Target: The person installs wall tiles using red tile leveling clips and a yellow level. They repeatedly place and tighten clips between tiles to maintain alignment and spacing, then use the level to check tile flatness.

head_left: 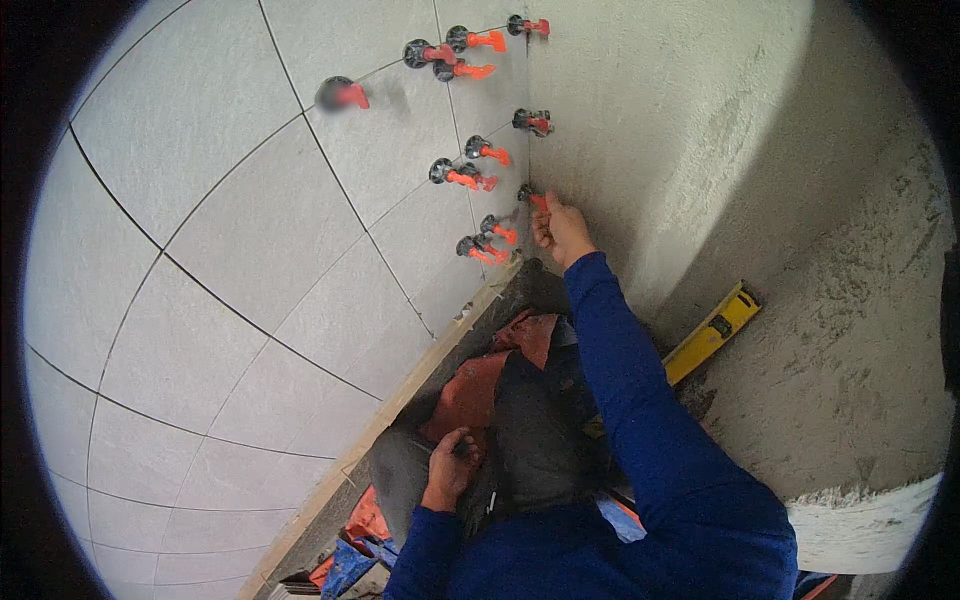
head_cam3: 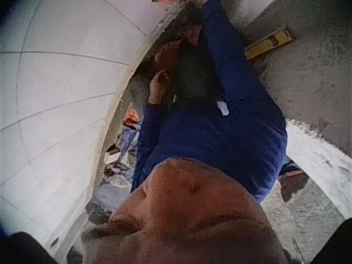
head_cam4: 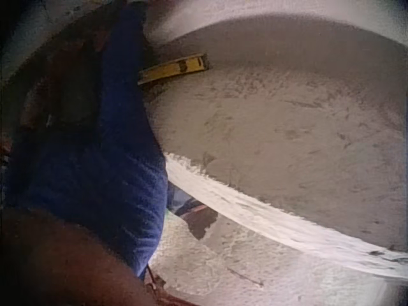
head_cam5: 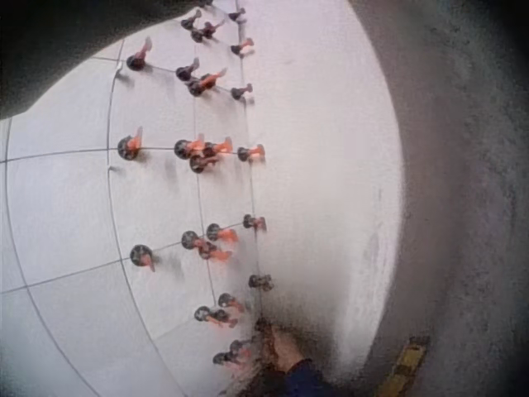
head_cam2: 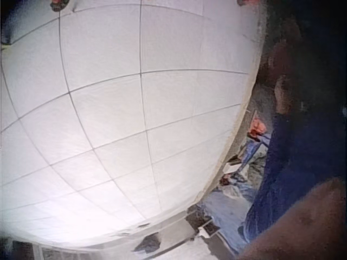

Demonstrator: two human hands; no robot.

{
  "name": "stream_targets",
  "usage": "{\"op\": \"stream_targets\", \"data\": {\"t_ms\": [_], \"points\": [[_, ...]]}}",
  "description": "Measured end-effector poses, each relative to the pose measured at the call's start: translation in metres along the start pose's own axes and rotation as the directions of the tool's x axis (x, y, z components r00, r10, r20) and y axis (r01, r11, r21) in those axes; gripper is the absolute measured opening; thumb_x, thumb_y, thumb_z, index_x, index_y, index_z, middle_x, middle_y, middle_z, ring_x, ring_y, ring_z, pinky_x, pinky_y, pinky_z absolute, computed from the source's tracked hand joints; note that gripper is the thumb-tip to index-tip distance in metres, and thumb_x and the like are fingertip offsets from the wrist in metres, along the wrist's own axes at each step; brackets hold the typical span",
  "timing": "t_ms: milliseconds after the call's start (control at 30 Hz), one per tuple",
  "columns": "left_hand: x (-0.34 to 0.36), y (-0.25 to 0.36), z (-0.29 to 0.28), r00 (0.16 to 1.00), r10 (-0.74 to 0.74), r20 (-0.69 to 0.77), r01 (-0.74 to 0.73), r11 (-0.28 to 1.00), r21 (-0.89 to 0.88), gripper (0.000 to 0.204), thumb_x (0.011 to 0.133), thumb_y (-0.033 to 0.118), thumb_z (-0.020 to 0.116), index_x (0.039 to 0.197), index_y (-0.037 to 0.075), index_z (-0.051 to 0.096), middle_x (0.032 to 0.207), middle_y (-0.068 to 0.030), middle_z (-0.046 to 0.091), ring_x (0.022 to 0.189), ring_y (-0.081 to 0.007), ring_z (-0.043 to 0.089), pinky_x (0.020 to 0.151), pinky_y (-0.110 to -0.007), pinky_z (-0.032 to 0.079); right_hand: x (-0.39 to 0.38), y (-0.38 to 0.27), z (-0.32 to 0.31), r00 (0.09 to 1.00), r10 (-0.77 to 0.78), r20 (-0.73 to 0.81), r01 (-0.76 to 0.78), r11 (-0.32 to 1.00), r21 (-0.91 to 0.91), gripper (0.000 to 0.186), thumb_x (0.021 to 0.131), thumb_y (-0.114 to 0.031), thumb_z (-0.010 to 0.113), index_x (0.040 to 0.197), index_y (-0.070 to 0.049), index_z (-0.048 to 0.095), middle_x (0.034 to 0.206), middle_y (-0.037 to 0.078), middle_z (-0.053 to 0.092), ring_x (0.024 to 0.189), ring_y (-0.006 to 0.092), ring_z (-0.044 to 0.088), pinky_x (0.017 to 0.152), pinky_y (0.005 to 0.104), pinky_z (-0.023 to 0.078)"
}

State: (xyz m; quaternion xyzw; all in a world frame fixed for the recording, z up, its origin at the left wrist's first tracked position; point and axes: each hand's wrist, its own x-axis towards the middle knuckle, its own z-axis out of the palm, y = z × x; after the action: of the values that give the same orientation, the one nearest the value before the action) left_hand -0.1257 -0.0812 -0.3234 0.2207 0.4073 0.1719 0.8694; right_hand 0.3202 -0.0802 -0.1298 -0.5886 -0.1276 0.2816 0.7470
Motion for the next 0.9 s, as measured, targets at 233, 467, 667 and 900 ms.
{"op": "stream_targets", "data": {"t_ms": [233,467,667,900], "points": [[0.008,0.000,-0.005,1.000,-0.009,-0.015,0.010,0.998,0.069,0.024,0.099,0.021,0.063,0.117,0.005,0.065,0.094,-0.0054,0.065,0.085,-0.0196,0.063,0.075,-0.035,0.054,0.023,0.008,0.007,0.999,0.026,0.030,-0.036,0.913,0.407,0.027,0.105,-0.023,0.057,0.094,0.001,0.064,0.077,0.011,0.067,0.056,0.0185,0.060,0.047,0.0296,0.044],[0.004,0.002,-0.004,0.999,-0.022,-0.024,0.023,0.999,0.041,0.025,0.100,0.022,0.063,0.118,0.005,0.065,0.094,-0.0050,0.065,0.084,-0.0193,0.064,0.075,-0.034,0.054,0.014,0.004,0.011,0.996,-0.082,-0.023,0.085,0.961,0.263,0.019,0.102,-0.014,0.057,0.104,0.003,0.064,0.085,0.014,0.071,0.065,0.0204,0.069,0.052,0.0299,0.053],[0.000,0.003,0.000,1.000,-0.013,0.001,0.013,0.998,0.058,0.025,0.100,0.021,0.061,0.118,0.004,0.064,0.095,-0.0046,0.064,0.085,-0.0191,0.063,0.074,-0.034,0.053,0.000,-0.002,0.012,0.990,-0.142,0.016,0.140,0.985,0.102,0.024,0.103,-0.020,0.058,0.108,0.003,0.064,0.087,0.014,0.071,0.066,0.0201,0.070,0.054,0.0323,0.056],[-0.002,0.003,0.004,1.000,-0.010,-0.014,0.011,0.997,0.080,0.025,0.100,0.020,0.062,0.118,0.004,0.064,0.097,-0.0047,0.063,0.086,-0.0187,0.062,0.075,-0.034,0.053,0.003,0.006,0.026,0.774,-0.633,-0.027,0.363,0.478,-0.799,0.031,0.102,-0.031,0.058,0.106,-0.001,0.064,0.098,0.024,0.071,0.087,0.0407,0.071,0.078,0.0506,0.055]]}}
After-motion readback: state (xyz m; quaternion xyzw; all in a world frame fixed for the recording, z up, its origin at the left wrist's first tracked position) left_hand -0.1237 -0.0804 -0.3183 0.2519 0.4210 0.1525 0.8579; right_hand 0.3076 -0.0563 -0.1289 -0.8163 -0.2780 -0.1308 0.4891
